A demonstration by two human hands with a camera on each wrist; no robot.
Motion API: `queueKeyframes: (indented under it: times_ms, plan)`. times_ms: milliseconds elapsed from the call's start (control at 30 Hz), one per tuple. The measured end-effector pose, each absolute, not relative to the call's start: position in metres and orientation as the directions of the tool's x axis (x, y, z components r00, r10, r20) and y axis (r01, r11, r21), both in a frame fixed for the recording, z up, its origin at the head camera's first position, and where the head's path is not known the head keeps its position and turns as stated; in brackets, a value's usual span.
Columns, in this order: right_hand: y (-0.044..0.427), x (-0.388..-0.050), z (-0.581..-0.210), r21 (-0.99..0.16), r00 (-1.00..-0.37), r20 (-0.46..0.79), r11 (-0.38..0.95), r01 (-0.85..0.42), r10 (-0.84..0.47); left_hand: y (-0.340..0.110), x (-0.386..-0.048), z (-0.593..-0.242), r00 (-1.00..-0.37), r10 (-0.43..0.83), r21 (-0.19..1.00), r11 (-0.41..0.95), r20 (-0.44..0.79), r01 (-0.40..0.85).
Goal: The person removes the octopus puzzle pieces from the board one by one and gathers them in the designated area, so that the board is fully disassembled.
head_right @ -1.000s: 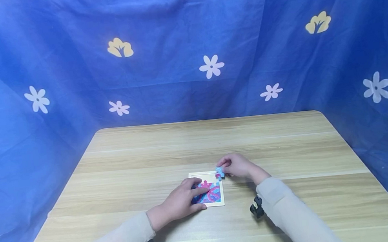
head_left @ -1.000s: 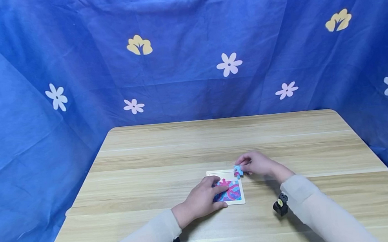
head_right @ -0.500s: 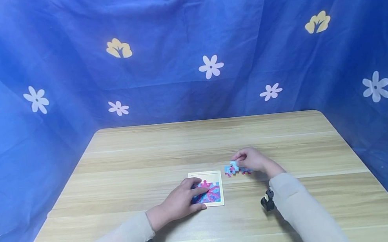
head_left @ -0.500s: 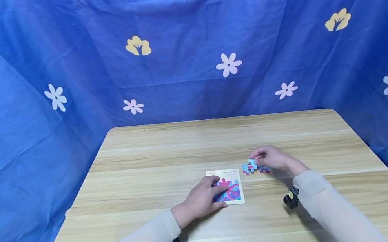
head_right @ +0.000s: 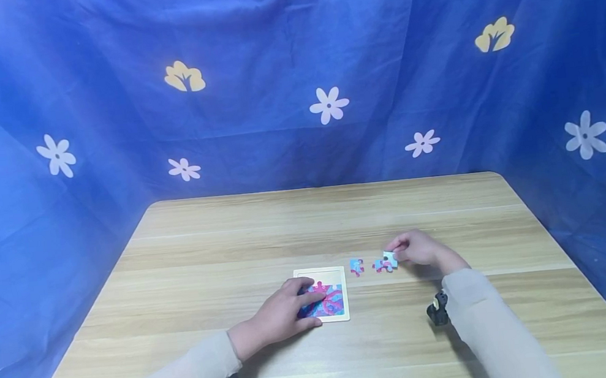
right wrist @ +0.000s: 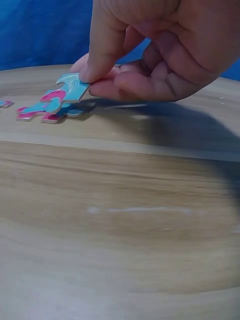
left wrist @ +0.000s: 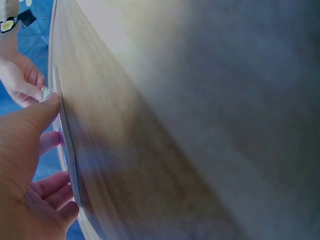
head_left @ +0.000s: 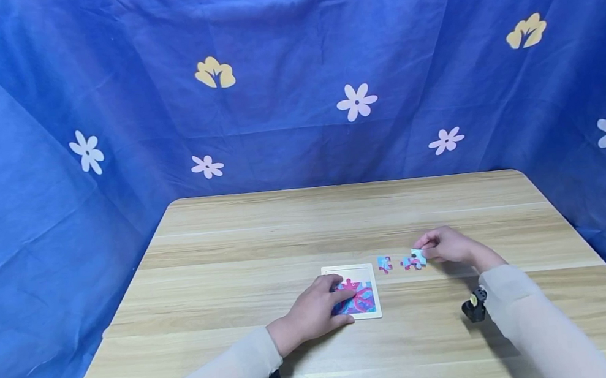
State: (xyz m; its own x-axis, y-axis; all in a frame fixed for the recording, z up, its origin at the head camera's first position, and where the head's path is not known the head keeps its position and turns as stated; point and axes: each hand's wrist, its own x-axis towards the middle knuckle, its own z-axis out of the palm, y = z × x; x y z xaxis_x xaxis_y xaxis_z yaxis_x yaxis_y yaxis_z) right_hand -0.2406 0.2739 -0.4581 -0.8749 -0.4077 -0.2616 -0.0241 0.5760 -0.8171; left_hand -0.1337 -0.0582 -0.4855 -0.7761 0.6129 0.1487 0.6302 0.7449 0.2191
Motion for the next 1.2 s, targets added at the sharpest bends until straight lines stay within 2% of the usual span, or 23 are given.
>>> queueKeyframes:
  times_ms: [133,567,1200]
  plan:
    - [0.281,-0.240,-0.457,-0.800,-0.869,-0.273,0.600,-0.035,-0.414,-0.058,-0.134,-0.485,-0.775,0.614,0.216,0.745,0.149,0.631]
    - [0.297,-0.236,-0.451,-0.771,-0.854,-0.366,0.635,0.056,-0.370,-0.058,-0.133,-0.484,-0.782,0.606,0.225,0.750,0.144,0.623]
    - [0.303,-0.237,-0.452,-0.726,-0.868,-0.375,0.685,0.059,-0.324,-0.057,-0.131,-0.481,-0.792,0.600,0.238,0.757,0.118,0.609]
